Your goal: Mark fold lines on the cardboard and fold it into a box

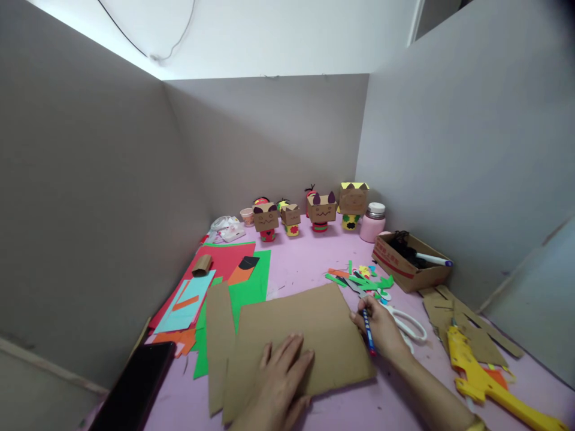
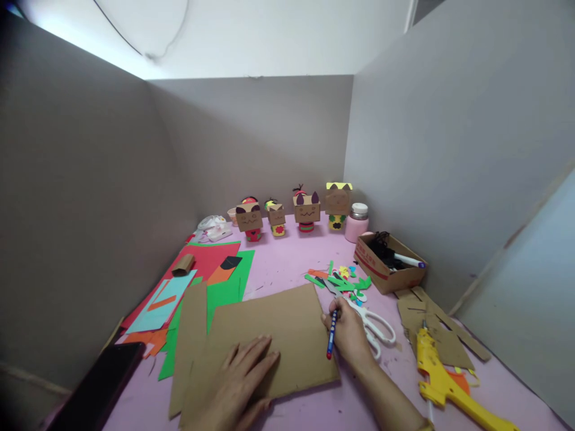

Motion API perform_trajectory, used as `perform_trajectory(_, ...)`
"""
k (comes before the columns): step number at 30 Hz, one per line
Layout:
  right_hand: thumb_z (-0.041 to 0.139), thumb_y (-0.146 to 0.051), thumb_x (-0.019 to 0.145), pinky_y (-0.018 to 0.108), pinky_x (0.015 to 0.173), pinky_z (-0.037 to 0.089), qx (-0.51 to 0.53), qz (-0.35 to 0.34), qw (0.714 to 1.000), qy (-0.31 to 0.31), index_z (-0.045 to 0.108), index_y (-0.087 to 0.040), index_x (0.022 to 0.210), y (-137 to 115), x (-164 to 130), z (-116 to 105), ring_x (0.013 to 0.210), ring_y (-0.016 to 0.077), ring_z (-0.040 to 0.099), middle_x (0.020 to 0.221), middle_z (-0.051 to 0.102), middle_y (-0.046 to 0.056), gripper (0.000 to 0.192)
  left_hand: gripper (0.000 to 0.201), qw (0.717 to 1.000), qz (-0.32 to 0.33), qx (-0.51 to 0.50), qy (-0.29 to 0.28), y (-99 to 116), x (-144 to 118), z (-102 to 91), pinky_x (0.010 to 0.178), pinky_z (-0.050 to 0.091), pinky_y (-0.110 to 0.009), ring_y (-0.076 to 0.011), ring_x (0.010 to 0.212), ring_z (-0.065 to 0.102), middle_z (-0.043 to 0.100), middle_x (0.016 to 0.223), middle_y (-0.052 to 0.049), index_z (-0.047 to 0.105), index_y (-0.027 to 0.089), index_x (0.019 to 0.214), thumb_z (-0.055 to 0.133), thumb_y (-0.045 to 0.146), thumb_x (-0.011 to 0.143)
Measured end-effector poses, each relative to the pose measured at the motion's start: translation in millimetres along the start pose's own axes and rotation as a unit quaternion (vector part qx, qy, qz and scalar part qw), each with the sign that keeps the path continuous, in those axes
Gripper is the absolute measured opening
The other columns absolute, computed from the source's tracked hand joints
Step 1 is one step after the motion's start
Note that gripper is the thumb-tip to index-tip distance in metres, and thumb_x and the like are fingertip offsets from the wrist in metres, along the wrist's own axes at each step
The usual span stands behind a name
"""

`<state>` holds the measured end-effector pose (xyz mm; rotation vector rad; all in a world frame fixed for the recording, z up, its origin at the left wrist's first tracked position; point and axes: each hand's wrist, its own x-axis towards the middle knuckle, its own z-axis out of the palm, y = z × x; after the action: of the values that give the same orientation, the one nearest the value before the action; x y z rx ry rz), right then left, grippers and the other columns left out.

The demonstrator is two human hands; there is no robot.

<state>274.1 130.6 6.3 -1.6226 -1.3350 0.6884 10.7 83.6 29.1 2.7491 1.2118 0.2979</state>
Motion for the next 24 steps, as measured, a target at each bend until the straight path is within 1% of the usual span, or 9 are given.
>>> perform_trajectory(5,0.053,-0.024,0.069,0.023,0.05,0.03,-0.026,-0.02,0.999,0.023,0.041,-0.025,0.073,0.6,0.5,4.8,0.049,0.0134,0.043,0.052,0.043,-0.009,0.013,0.06,1.0,0.025,0.002,-0.004,-7.1,-2.5,9.3,0.104,0.037,-0.052,-0.0296,0.132,0.041,0.042,0.145,-0.012,0.045,0.027,0.136,0.063,0.021,0.079)
perform_trajectory(9,0.053,-0.024,0.069,0.024,0.051,0.031,-0.046,-0.03,0.998,0.014,0.041,-0.025,0.072,-0.8,-0.4,4.2,0.051,0.0147,0.045,0.052,0.045,-0.008,0.012,0.065,0.999,0.033,0.022,-0.033,-11.9,-2.2,12.3,0.104,0.038,-0.052,-0.0298,0.132,0.04,0.04,0.146,-0.012,0.041,0.027,0.138,0.064,0.02,0.078)
perform_trajectory(12,0.052,-0.024,0.07,0.024,0.052,0.031,-0.056,-0.034,0.998,0.001,0.041,-0.025,0.072,-2.0,-0.5,3.4,0.051,0.0154,0.046,0.053,0.047,-0.008,0.012,0.067,0.997,0.052,0.037,-0.032,-17.5,0.5,16.9,0.101,0.041,-0.052,-0.0308,0.13,0.043,0.04,0.145,-0.013,0.042,0.027,0.138,0.066,0.022,0.076)
perform_trajectory(16,0.052,-0.024,0.071,0.025,0.053,0.033,-0.066,-0.036,0.997,-0.012,0.042,-0.025,0.074,-3.2,0.2,3.7,0.053,0.0159,0.048,0.056,0.05,-0.007,0.011,0.066,0.991,0.09,0.096,-0.013,-26.9,1.1,28.5,0.094,0.048,-0.051,-0.0329,0.124,0.05,0.044,0.141,-0.015,0.045,0.025,0.135,0.07,0.03,0.075)
perform_trajectory(19,0.051,-0.024,0.073,0.025,0.053,0.034,-0.068,-0.037,0.997,-0.02,0.042,-0.025,0.075,-3.9,-1.1,2.7,0.053,0.0157,0.048,0.059,0.051,-0.006,0.009,0.064,0.984,0.116,0.13,0.024,-33.3,-2.5,37.5,0.092,0.05,-0.045,-0.0297,0.122,0.053,0.048,0.139,-0.013,0.044,0.026,0.136,0.069,0.036,0.078)
perform_trajectory(22,0.049,-0.024,0.078,0.025,0.055,0.035,-0.065,-0.046,0.996,-0.032,0.043,-0.024,0.077,-3.8,-5.3,0.6,0.056,0.0159,0.05,0.063,0.052,-0.005,0.006,0.057,0.978,0.134,0.148,0.068,-37.1,-6.6,43.3,0.094,0.049,-0.039,-0.0246,0.122,0.054,0.051,0.137,-0.011,0.04,0.026,0.139,0.06,0.03,0.086)
perform_trajectory(24,0.048,-0.025,0.08,0.026,0.057,0.037,-0.061,-0.055,0.996,-0.04,0.044,-0.024,0.079,-2.9,-9.3,-0.6,0.06,0.0165,0.052,0.067,0.054,-0.003,0.004,0.051,0.973,0.142,0.162,0.087,-38.1,-7.9,44.4,0.095,0.048,-0.035,-0.0218,0.122,0.054,0.053,0.136,-0.009,0.039,0.027,0.14,0.052,0.024,0.091)
